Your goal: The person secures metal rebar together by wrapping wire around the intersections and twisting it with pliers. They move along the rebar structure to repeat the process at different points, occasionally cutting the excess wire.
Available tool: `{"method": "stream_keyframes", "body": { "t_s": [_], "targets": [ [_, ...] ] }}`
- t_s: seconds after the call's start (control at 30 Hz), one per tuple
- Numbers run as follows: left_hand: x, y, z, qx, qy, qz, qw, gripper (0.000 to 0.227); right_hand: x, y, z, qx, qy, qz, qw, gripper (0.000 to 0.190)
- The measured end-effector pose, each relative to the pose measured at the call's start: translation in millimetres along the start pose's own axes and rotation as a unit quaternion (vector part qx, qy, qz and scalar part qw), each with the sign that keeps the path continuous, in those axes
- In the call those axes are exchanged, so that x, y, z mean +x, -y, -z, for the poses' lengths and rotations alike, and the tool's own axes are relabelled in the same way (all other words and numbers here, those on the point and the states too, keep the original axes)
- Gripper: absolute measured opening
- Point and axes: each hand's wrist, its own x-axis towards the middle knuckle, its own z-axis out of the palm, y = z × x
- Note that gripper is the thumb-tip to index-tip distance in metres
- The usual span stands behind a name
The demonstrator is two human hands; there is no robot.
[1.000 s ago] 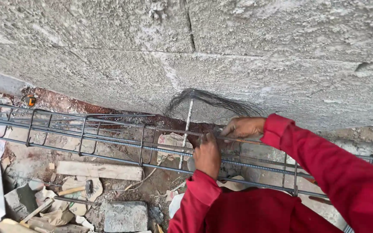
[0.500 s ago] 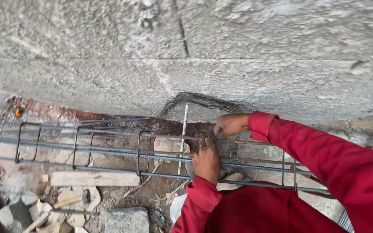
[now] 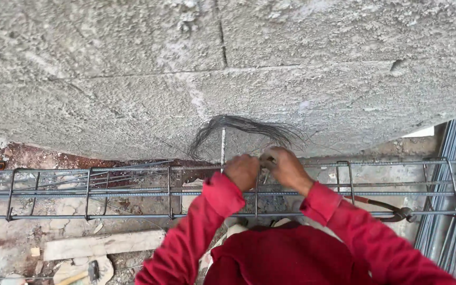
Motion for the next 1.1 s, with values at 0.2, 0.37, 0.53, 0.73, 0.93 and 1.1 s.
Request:
{"method": "stream_keyframes", "body": {
  "t_s": [0.2, 0.37, 0.53, 0.73, 0.93, 1.1],
  "targets": [
    [38, 5, 4, 0.032, 0.005, -0.103, 0.994, 0.014, -16, -7, -26, -0.015, -0.185, 0.064, 0.981, 0.013],
    [80, 15, 41, 0.131, 0.074, -0.198, 0.968, 0.019, -24, 4, -28, -0.021, -0.228, 0.18, 0.957, 0.014],
    [84, 18, 62, 0.126, 0.097, -0.289, 0.944, 0.02, -16, 12, -1, -0.254, -0.188, 0.31, 0.897, 0.034],
    [68, 9, 95, 0.112, -0.152, -0.422, 0.887, 0.029, 4, 16, -2, -0.33, -0.023, 0.221, 0.917, 0.023],
    [-22, 7, 122, -0.146, -0.392, -0.17, 0.892, 0.026, 30, 50, -2, -0.386, 0.079, -0.018, 0.919, 0.022],
    [-67, -7, 21, -0.248, -0.298, 0.064, 0.92, 0.018, 42, 60, 8, -0.313, 0.071, 0.063, 0.945, 0.024]
  ]
}}
